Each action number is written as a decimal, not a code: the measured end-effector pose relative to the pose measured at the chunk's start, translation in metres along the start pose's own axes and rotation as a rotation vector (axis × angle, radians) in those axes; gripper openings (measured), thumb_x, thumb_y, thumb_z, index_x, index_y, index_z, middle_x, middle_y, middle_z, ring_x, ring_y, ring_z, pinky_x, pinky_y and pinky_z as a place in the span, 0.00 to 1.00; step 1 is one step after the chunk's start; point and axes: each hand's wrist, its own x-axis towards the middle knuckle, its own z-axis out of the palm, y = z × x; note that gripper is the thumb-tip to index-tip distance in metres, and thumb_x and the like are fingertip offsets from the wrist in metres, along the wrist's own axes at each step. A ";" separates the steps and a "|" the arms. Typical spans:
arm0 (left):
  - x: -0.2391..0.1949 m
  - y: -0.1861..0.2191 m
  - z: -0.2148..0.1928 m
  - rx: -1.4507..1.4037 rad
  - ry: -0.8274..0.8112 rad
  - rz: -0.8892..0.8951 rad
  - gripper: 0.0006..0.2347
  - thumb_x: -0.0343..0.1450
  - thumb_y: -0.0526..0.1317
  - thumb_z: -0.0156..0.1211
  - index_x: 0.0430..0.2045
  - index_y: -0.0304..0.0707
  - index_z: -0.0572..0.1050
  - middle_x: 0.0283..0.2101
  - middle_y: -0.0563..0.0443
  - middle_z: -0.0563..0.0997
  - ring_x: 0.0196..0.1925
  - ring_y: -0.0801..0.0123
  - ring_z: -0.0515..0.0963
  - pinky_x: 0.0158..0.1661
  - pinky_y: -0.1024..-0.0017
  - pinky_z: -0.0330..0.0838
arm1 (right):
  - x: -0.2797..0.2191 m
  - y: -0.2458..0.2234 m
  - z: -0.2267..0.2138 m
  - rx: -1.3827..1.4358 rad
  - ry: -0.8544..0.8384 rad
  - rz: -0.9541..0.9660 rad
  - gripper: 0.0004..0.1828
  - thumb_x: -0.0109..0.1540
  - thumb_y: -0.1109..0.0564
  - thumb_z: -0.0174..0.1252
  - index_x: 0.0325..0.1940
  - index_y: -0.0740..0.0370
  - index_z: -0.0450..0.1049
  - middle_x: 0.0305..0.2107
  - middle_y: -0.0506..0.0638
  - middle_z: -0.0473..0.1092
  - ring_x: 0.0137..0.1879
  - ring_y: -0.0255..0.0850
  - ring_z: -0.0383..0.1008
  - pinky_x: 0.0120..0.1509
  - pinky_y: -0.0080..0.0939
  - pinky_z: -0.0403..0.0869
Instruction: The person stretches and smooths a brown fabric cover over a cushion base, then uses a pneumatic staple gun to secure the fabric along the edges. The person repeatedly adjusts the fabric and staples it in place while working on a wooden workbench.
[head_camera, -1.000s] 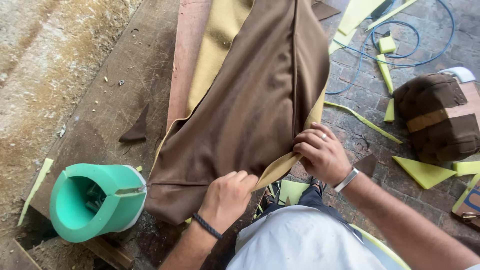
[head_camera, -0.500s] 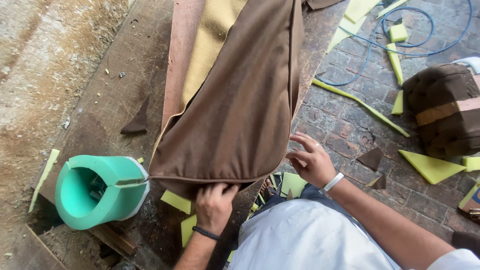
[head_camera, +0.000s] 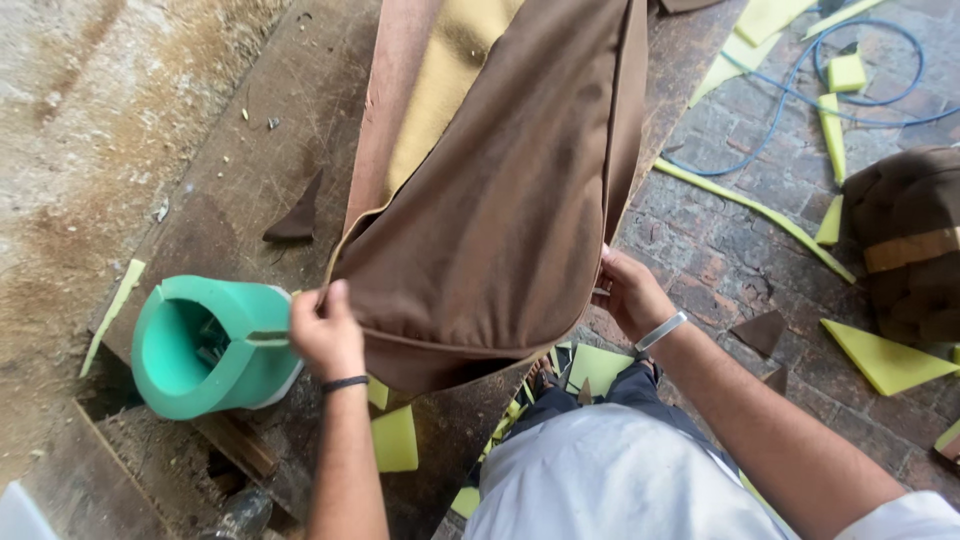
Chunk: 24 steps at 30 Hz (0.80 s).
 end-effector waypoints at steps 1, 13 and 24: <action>0.001 -0.002 0.002 0.027 0.046 0.061 0.10 0.72 0.41 0.69 0.32 0.34 0.76 0.36 0.45 0.83 0.36 0.61 0.80 0.39 0.60 0.75 | 0.000 -0.002 -0.002 0.036 0.007 -0.008 0.25 0.65 0.38 0.53 0.58 0.56 0.73 0.46 0.45 0.74 0.51 0.36 0.72 0.57 0.45 0.71; 0.051 -0.049 0.004 -0.225 -0.138 0.041 0.06 0.75 0.36 0.64 0.34 0.32 0.76 0.32 0.51 0.81 0.32 0.71 0.76 0.37 0.73 0.72 | 0.032 0.028 0.003 -0.019 0.302 -0.035 0.09 0.68 0.53 0.54 0.49 0.58 0.75 0.31 0.46 0.76 0.31 0.35 0.76 0.33 0.37 0.77; 0.038 -0.073 -0.012 -0.145 -0.206 0.420 0.14 0.77 0.43 0.49 0.25 0.30 0.68 0.17 0.47 0.65 0.19 0.67 0.65 0.24 0.64 0.57 | -0.024 0.060 -0.002 -0.127 0.152 0.054 0.11 0.62 0.63 0.55 0.48 0.63 0.76 0.35 0.50 0.79 0.36 0.40 0.81 0.41 0.42 0.82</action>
